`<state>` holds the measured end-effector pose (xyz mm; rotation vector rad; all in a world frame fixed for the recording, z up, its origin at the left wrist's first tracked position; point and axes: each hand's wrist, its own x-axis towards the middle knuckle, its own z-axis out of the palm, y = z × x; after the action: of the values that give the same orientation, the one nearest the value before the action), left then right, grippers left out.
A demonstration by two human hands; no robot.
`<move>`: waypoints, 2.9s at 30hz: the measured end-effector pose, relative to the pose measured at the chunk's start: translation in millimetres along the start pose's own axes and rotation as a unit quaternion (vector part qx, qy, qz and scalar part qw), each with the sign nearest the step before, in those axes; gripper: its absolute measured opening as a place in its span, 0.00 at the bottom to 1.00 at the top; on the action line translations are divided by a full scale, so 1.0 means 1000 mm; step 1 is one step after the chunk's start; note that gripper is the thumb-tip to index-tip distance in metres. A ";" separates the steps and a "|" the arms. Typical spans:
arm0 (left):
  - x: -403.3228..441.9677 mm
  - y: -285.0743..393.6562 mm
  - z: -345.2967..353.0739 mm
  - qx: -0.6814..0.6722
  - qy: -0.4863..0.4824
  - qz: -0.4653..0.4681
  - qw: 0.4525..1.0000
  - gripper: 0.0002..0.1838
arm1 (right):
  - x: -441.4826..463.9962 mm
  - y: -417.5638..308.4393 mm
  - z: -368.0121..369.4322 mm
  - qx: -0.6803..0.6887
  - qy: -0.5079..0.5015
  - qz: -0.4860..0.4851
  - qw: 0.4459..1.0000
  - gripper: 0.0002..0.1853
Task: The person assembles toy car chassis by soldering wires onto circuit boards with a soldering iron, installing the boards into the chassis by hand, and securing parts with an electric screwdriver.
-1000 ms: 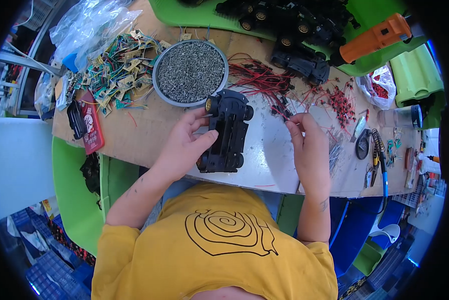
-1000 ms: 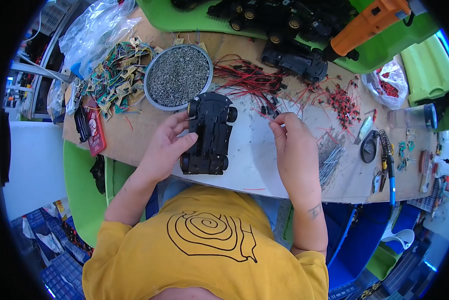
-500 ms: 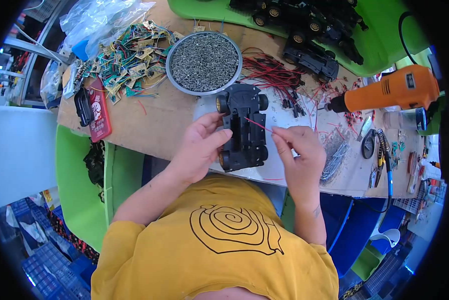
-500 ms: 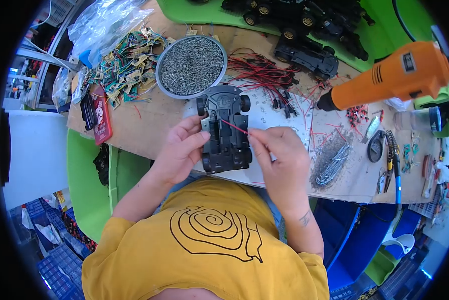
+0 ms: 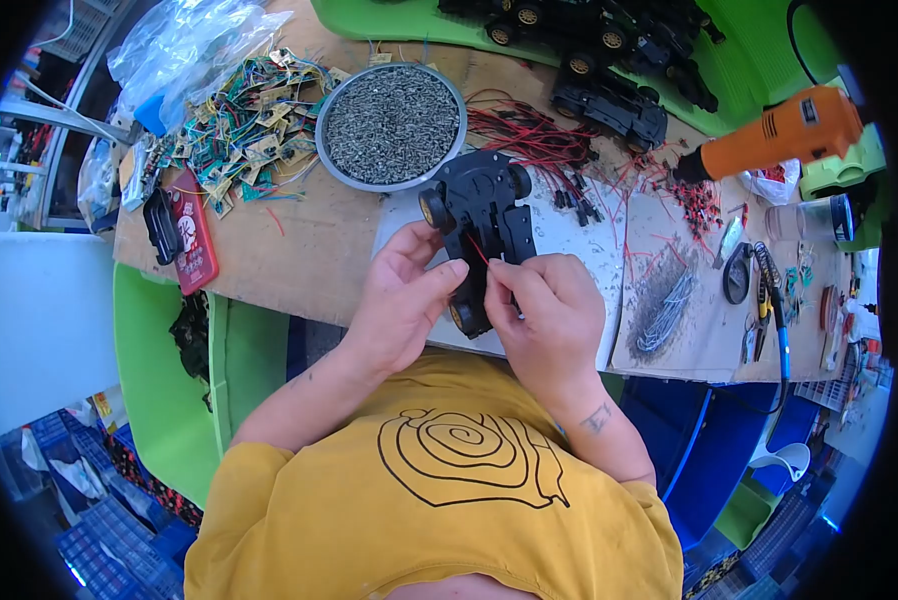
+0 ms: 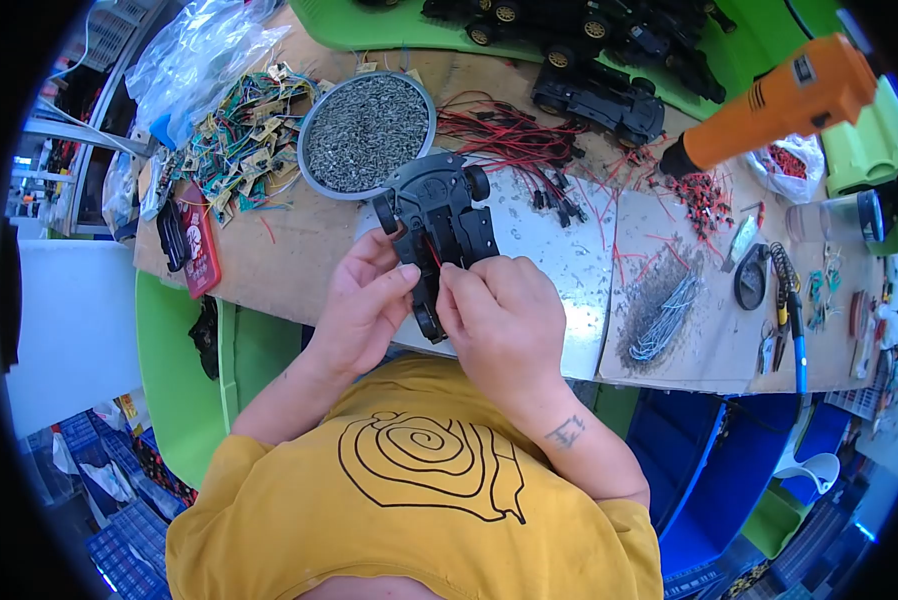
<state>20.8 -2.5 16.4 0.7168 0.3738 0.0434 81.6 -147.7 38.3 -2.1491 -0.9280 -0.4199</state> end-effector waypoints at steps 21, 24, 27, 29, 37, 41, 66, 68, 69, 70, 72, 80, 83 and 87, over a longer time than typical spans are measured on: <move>0.002 -0.002 -0.006 0.024 -0.021 0.004 0.999 0.24 | 0.011 0.001 0.006 0.008 -0.017 -0.030 0.999 0.09; -0.003 0.000 0.005 0.035 -0.035 0.006 0.999 0.25 | 0.014 0.005 0.003 0.011 -0.008 -0.025 1.000 0.11; -0.006 0.005 0.010 0.093 -0.048 0.028 0.994 0.26 | 0.015 0.002 -0.011 0.089 -0.022 0.038 0.995 0.09; -0.001 0.006 0.012 0.286 -0.053 0.108 0.951 0.23 | 0.013 -0.001 -0.023 0.192 -0.076 0.229 0.951 0.10; 0.017 0.045 0.036 0.250 -0.024 0.169 0.953 0.15 | -0.021 0.038 -0.027 0.103 -0.106 0.318 0.937 0.09; 0.015 0.026 0.050 0.214 -0.126 0.096 0.964 0.18 | -0.003 0.022 -0.026 0.243 -0.050 0.211 0.946 0.08; 0.039 0.007 0.022 0.567 -0.101 0.141 0.805 0.09 | 0.000 0.043 -0.016 0.102 -0.099 0.123 0.982 0.05; 0.041 0.007 0.021 0.506 -0.094 0.086 0.853 0.10 | -0.001 0.045 -0.015 0.129 -0.099 0.133 0.978 0.06; 0.041 0.008 0.020 0.471 -0.100 0.057 0.875 0.11 | -0.001 0.044 -0.015 0.129 -0.099 0.133 0.978 0.06; 0.041 0.008 0.020 0.434 -0.105 0.027 0.894 0.11 | -0.001 0.042 -0.016 0.132 -0.106 0.149 0.974 0.06; 0.042 0.008 0.020 0.417 -0.100 0.020 0.903 0.12 | 0.000 0.037 -0.018 0.134 -0.113 0.165 0.971 0.07; 0.043 0.005 0.024 0.411 -0.085 0.035 0.907 0.11 | 0.007 0.042 -0.011 0.086 -0.050 0.086 0.991 0.04; 0.043 0.001 0.026 0.468 -0.082 0.057 0.878 0.08 | 0.020 0.037 -0.016 0.171 0.027 0.165 0.971 0.03; 0.042 0.000 0.033 0.600 -0.074 0.149 0.783 0.08 | 0.022 0.043 -0.025 0.195 -0.013 0.199 0.960 0.05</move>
<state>71.9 -16.5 26.2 2.0438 0.0835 0.0433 127.8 -175.2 45.5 -1.9101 -0.5158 -0.0048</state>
